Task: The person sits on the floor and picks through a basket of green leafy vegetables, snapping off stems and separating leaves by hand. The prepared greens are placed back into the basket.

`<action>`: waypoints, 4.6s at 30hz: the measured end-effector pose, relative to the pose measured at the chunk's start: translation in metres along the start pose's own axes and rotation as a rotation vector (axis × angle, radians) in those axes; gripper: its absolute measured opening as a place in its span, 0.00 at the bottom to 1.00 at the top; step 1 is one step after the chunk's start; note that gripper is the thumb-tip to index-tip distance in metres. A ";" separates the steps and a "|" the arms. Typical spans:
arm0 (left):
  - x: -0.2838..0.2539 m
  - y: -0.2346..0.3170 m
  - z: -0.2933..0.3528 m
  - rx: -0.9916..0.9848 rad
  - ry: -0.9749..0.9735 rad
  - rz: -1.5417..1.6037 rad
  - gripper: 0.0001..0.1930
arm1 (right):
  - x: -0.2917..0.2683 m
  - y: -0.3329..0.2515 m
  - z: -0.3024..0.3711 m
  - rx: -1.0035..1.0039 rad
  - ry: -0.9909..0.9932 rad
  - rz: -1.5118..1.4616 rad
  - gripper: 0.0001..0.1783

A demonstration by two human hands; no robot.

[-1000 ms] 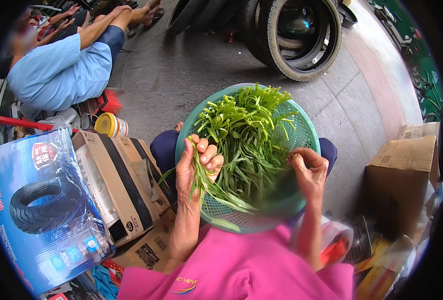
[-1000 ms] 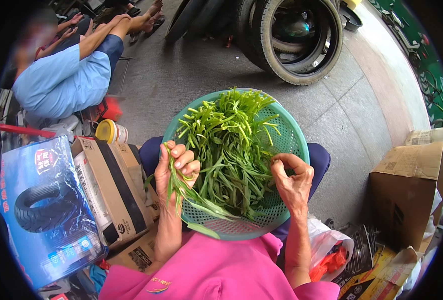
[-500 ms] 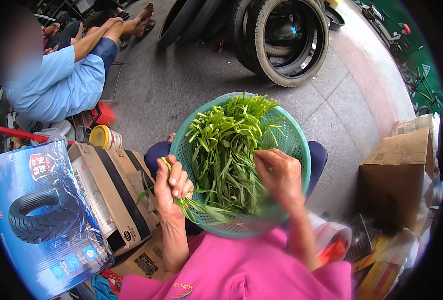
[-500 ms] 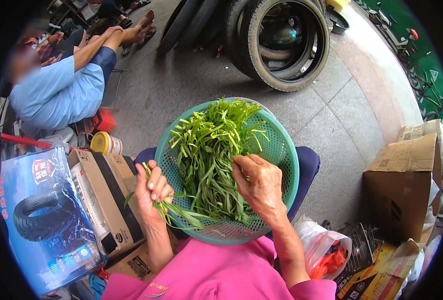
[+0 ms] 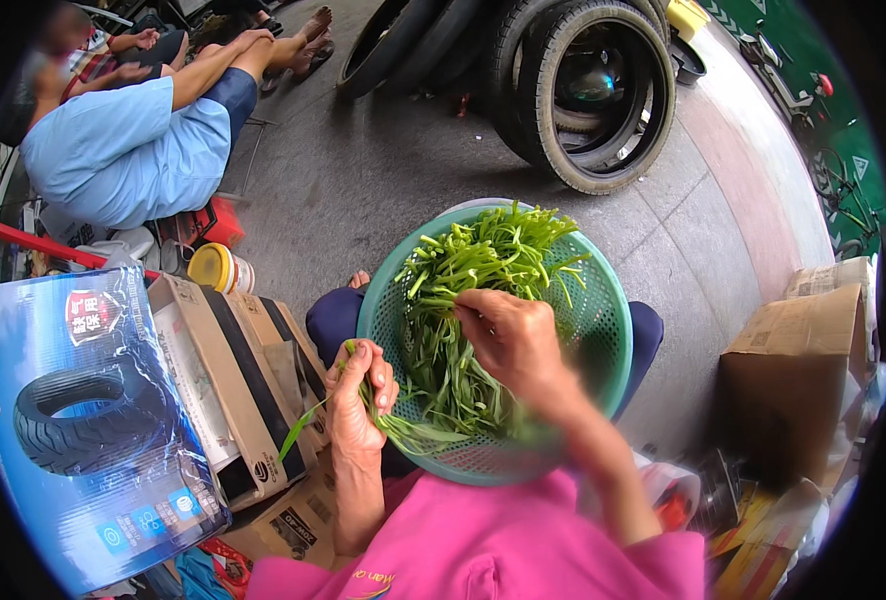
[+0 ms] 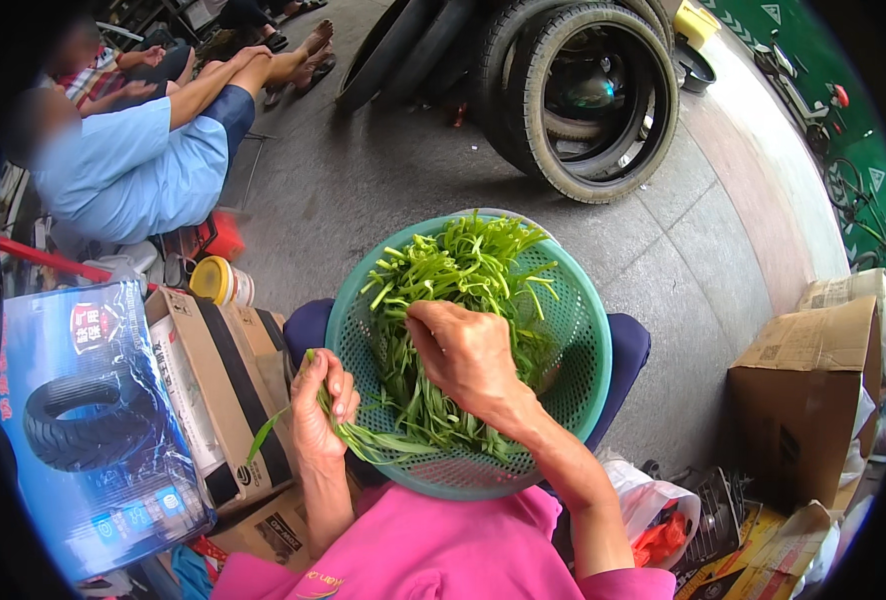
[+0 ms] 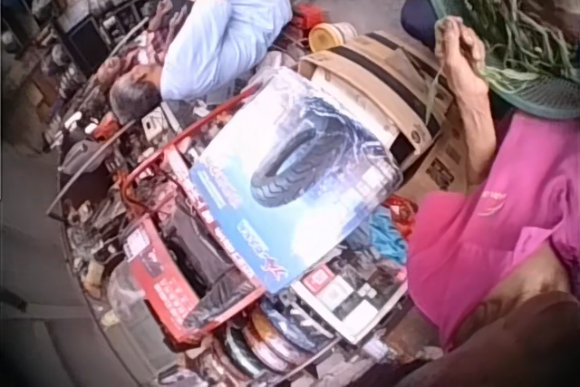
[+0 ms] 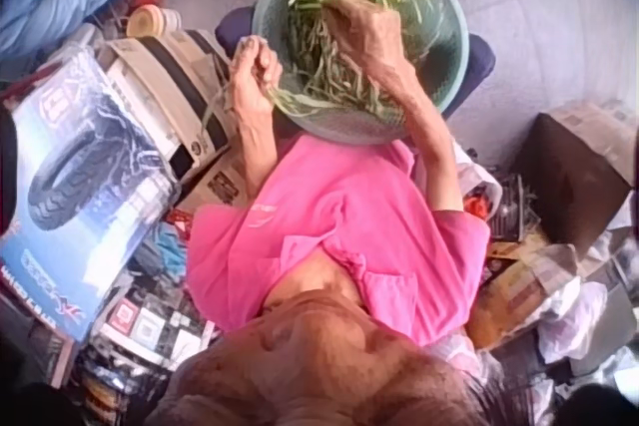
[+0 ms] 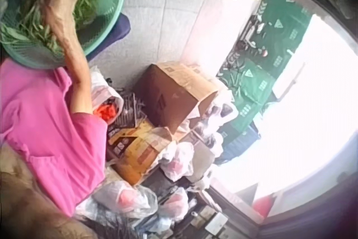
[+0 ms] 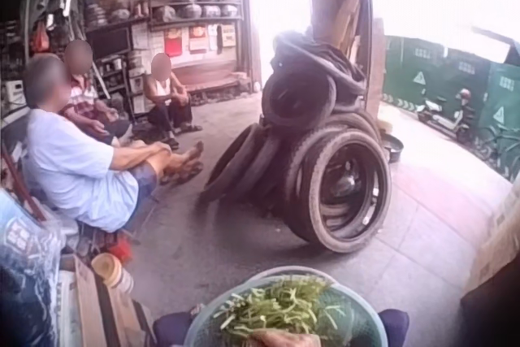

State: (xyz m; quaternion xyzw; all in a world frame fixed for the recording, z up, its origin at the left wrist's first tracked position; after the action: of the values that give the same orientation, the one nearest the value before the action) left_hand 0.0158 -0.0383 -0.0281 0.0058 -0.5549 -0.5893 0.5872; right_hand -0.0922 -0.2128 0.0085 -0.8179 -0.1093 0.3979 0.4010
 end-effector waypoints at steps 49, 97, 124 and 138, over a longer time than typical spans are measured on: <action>-0.011 0.016 -0.011 -0.123 -0.176 0.395 0.12 | -0.070 0.018 0.045 0.315 -0.003 0.237 0.07; 0.035 0.001 0.012 -0.259 -0.188 -0.416 0.11 | -0.051 0.031 0.040 0.694 -0.018 -0.893 0.20; 0.061 0.006 0.018 0.276 -0.565 -1.134 0.07 | -0.047 0.002 0.049 -0.186 0.079 0.075 0.11; 0.020 0.009 0.011 0.027 -0.094 -0.620 0.06 | -0.088 0.059 0.077 0.633 0.453 -0.518 0.07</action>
State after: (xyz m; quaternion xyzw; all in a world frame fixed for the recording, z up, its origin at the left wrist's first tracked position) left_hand 0.0085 -0.0425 -0.0051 0.1551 -0.5611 -0.7324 0.3531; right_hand -0.2156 -0.2511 -0.0133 -0.6673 -0.0931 0.1099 0.7307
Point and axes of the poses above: each hand's wrist, its own z-axis away from the middle knuckle, its own x-axis out of the palm, y = z × x, the point moved 3 cm from there along -z, towards the middle knuckle, and after that the axes turned 1 degree about z, right-handed, at the moved point
